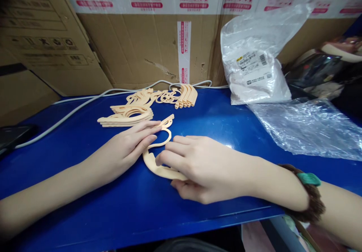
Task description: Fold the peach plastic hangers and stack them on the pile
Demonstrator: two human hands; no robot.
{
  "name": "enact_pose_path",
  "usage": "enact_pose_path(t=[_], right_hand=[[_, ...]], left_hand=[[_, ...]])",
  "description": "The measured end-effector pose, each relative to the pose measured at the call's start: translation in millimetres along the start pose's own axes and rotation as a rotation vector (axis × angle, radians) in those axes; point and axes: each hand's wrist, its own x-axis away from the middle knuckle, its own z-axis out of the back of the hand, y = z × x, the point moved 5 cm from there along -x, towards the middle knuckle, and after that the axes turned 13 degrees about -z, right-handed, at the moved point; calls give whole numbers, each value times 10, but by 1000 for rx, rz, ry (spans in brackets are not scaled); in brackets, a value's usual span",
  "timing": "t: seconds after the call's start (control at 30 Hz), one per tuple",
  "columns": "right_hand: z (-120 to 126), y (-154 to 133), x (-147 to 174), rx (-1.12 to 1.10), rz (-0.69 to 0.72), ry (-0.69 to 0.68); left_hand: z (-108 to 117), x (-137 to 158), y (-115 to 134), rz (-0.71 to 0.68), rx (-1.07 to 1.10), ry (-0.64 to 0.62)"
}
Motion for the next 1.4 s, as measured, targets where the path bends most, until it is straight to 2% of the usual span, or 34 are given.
enact_pose_path(t=[0.37,0.7,1.4], right_hand=[[41,203,-7,69,-100,38],[58,312,-23,68,-134,91],[118,366,-28,104,-128,202]], left_hand=[[-15,0,15,-36,-51,-19],[0,7,59,-39,-77,-30],[62,0,95,-67,118,46]])
